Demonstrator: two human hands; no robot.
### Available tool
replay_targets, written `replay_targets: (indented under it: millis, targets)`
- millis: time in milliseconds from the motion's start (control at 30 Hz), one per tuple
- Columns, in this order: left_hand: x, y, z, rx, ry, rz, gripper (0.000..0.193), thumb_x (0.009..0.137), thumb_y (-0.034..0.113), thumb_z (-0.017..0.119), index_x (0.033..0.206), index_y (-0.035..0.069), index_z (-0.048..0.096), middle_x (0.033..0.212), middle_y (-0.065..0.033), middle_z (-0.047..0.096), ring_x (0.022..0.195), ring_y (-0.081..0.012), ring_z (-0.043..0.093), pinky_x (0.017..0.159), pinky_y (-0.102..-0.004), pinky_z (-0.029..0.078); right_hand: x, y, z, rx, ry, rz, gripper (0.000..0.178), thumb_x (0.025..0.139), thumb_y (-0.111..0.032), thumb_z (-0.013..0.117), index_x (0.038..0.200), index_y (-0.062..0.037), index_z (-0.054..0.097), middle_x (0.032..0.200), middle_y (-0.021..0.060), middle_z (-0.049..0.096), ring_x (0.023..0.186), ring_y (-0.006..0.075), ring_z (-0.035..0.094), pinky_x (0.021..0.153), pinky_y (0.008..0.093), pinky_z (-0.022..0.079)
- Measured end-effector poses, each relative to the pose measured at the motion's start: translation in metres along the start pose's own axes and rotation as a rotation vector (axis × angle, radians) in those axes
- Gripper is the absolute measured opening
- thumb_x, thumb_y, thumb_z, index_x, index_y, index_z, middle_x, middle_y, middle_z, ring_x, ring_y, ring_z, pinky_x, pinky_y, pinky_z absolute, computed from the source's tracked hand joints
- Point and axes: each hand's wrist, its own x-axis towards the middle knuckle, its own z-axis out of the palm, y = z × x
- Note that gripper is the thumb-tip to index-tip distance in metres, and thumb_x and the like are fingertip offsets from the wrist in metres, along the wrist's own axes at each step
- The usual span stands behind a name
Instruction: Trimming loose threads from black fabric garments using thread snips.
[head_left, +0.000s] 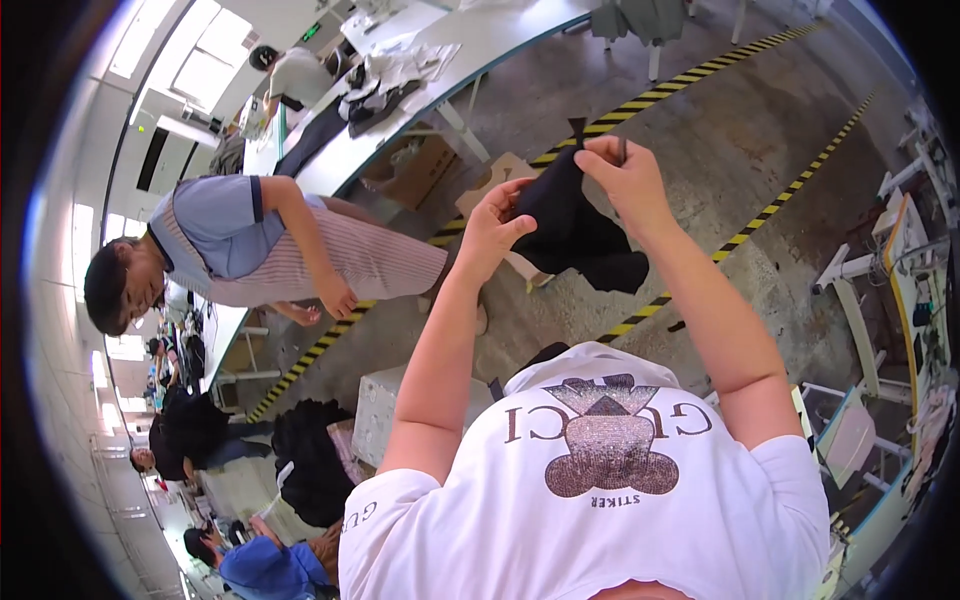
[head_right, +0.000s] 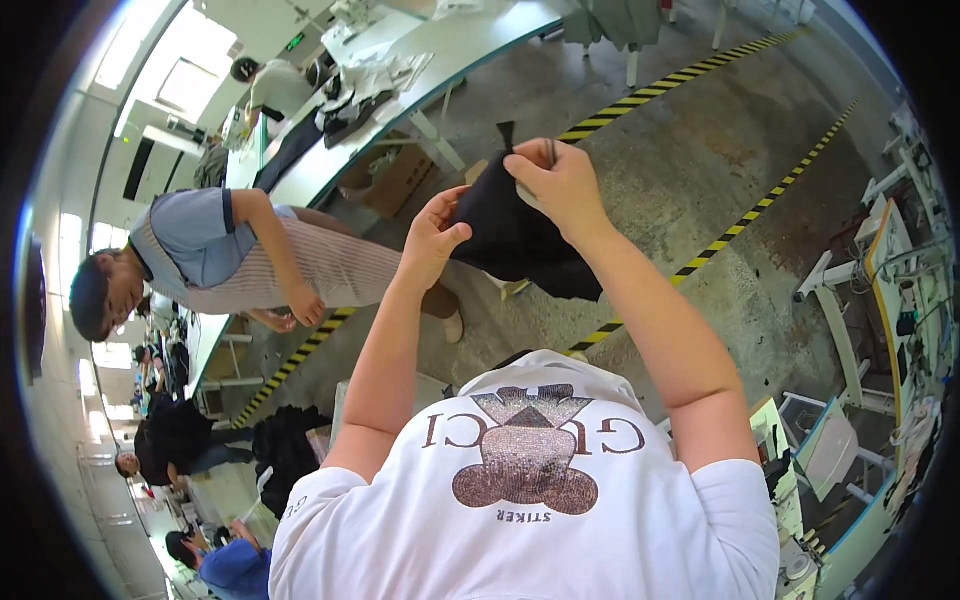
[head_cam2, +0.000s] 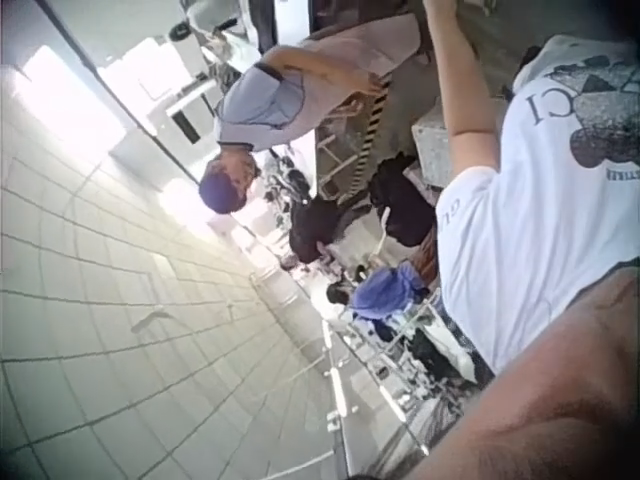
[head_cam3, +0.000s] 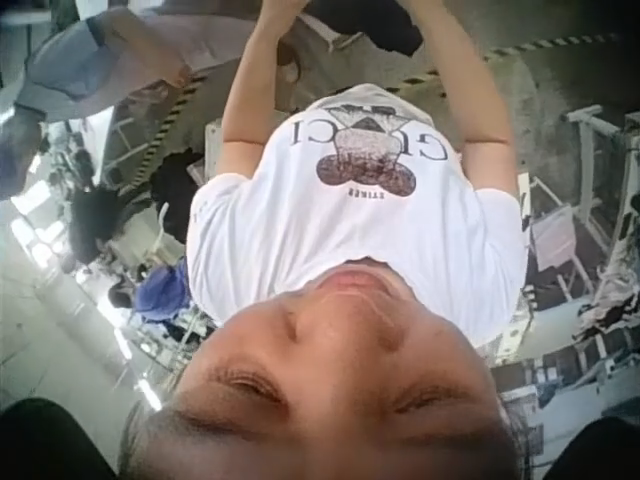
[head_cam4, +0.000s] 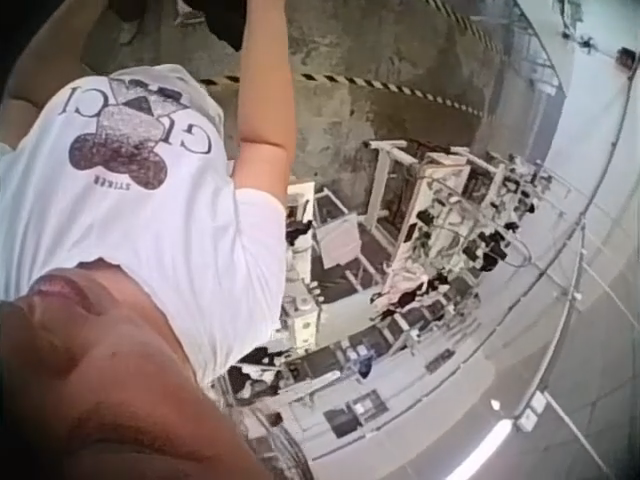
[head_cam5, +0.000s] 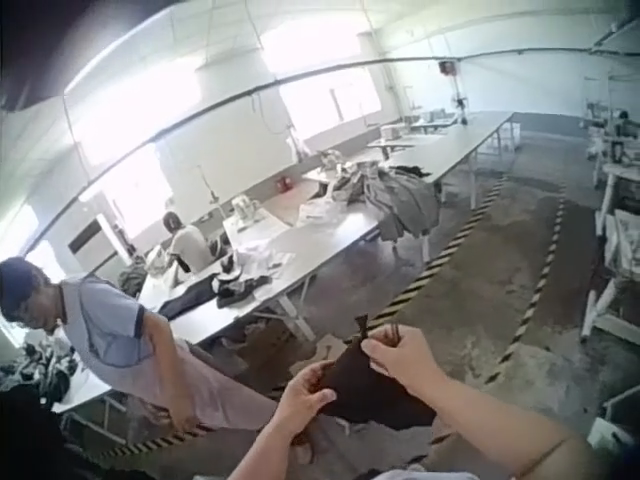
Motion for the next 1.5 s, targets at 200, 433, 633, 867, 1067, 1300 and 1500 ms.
replay_targets:
  millis: [200, 433, 633, 867, 1067, 1300, 1500]
  targets:
    - [0.033, 0.000, 0.010, 0.635, 0.046, 0.146, 0.033, 0.071, 0.007, 0.072, 0.099, -0.001, 0.058, 0.083, -0.0033, 0.057, 0.075, -0.0130, 0.056, 0.068, -0.0254, 0.045, 0.016, -0.044, -0.005, -0.178, 0.000, -0.262, 0.016, 0.076, -0.012, 0.068, 0.081, 0.0026, 0.063, 0.070, 0.0003, 0.062, 0.062, 0.0049, 0.053, 0.057, 0.0215, 0.043]
    - [0.064, -0.037, 0.015, 0.246, 0.064, 0.028, 0.006, 0.085, 0.006, 0.057, 0.090, 0.005, 0.057, 0.072, 0.0054, 0.051, 0.065, -0.0053, 0.048, 0.057, -0.0221, 0.038, 0.038, -0.085, -0.023, -0.155, 0.096, -0.306, 0.016, 0.077, -0.011, 0.070, 0.086, 0.0012, 0.064, 0.075, -0.0011, 0.061, 0.067, 0.0048, 0.054, 0.061, 0.0202, 0.043]
    - [0.108, -0.032, 0.001, -0.003, 0.023, 0.156, 0.012, 0.093, 0.011, 0.050, 0.098, 0.003, 0.057, 0.081, 0.0032, 0.057, 0.077, -0.0048, 0.052, 0.071, -0.0185, 0.042, 0.089, -0.084, -0.085, -0.195, 0.285, -0.296, 0.015, 0.077, -0.015, 0.070, 0.083, -0.0025, 0.065, 0.070, -0.0031, 0.058, 0.062, 0.0050, 0.048, 0.053, 0.0207, 0.036]
    - [0.106, -0.014, -0.023, 0.296, 0.162, 0.283, 0.016, 0.087, 0.009, 0.055, 0.097, 0.002, 0.065, 0.088, -0.0030, 0.063, 0.084, -0.0120, 0.055, 0.079, -0.0259, 0.044, 0.122, -0.007, -0.108, 0.017, 0.268, -0.059, 0.034, 0.078, -0.011, 0.067, 0.109, 0.0024, 0.061, 0.092, 0.0082, 0.065, 0.083, 0.0159, 0.059, 0.072, 0.0246, 0.042]
    - [0.098, -0.096, -0.013, 0.091, 0.087, 0.102, 0.018, 0.089, 0.020, 0.055, 0.090, 0.003, 0.063, 0.081, 0.0037, 0.058, 0.079, -0.0058, 0.050, 0.073, -0.0225, 0.042, 0.111, 0.104, -0.151, 0.055, 0.270, 0.092, 0.018, 0.080, -0.017, 0.063, 0.070, -0.0184, 0.048, 0.057, -0.0080, 0.037, 0.040, 0.0032, 0.030, 0.035, 0.0205, 0.020]
    - [0.083, -0.166, -0.001, 0.242, -0.078, -0.257, 0.029, 0.082, 0.026, 0.064, 0.098, 0.002, 0.064, 0.083, 0.0002, 0.063, 0.080, -0.0083, 0.052, 0.075, -0.0276, 0.043, 0.075, 0.240, -0.198, 0.132, 0.289, 0.547, 0.022, 0.085, -0.018, 0.062, 0.071, -0.0153, 0.045, 0.050, -0.0038, 0.035, 0.035, 0.0081, 0.031, 0.030, 0.0249, 0.024]
    - [0.145, -0.225, 0.082, 0.372, -0.486, -0.312, 0.031, 0.079, 0.023, 0.065, 0.101, 0.002, 0.063, 0.092, -0.0066, 0.066, 0.085, -0.0157, 0.057, 0.078, -0.0322, 0.045, -0.006, 0.269, -0.307, 0.330, 0.646, 0.685, 0.012, 0.083, -0.019, 0.065, 0.091, -0.0146, 0.056, 0.063, -0.0036, 0.041, 0.040, 0.0070, 0.029, 0.033, 0.0220, 0.021]
